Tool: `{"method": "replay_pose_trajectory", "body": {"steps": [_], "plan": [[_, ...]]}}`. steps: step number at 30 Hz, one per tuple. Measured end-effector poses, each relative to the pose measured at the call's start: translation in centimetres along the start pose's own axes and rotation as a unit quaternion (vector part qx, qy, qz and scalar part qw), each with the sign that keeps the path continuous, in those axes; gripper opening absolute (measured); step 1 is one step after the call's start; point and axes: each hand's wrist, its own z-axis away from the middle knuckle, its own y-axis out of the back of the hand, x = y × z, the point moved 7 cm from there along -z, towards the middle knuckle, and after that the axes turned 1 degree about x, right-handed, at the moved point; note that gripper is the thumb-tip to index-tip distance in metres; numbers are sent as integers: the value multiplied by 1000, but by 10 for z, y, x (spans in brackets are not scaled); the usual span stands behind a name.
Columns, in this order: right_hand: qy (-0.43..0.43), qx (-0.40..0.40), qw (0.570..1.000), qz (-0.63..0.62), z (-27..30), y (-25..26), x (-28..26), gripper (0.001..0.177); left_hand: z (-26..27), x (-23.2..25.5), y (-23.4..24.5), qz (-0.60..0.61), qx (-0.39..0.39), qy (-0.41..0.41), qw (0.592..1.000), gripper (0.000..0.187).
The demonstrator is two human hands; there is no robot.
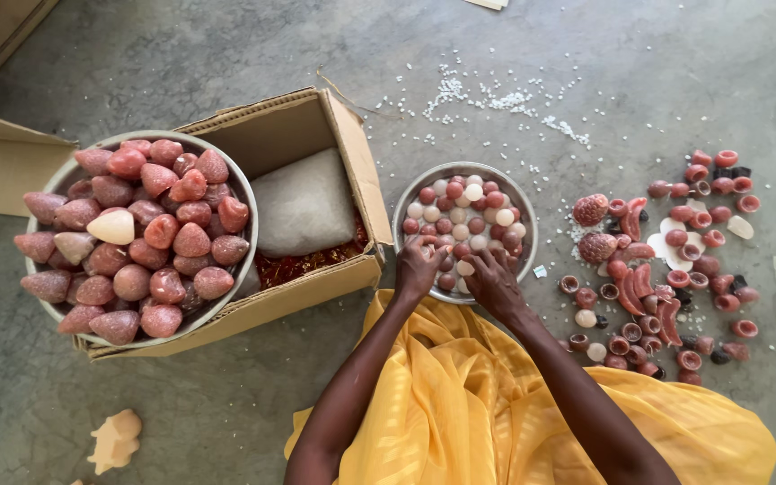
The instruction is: The person sits on the floor and uses their hands to stuff small white balls into hollow red candy shells. They pick up the shells and balls, insert the balls, and place the finished candies into a metal bowl.
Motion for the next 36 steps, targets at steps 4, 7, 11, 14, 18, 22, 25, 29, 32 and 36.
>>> {"method": "replay_pose_trajectory", "body": {"steps": [4,7,11,14,18,22,25,29,32,36], "plan": [[1,-11,1000,-13,0,-6,2,42,4,-11,0,11,-9,20,1000,34],[-9,-18,1000,-17,-1,-7,3,43,4,-10,1,4,-10,16,1000,34],[-25,-4,1000,-17,0,-3,3,47,3,-9,-1,-18,-28,17,999,33],[-36,0,999,-21,3,-2,4,48,1,-13,-6,-71,-47,0,996,32],[-48,12,999,-9,4,-3,6,44,-1,-21,-37,-240,-124,-121,955,33],[-51,11,998,-17,5,-6,10,46,1,-19,-62,-356,-113,-241,896,20],[-52,10,998,-19,5,-8,15,47,3,-14,-70,-376,-129,-254,882,20],[-54,7,998,-17,7,-12,18,44,5,-18,-75,-370,-148,-232,887,23],[-53,4,998,-18,6,-13,18,44,7,-23,-75,-372,-144,-230,888,22],[-50,4,998,-22,4,-9,15,49,9,-19,-72,-370,-133,-230,890,22]]}}
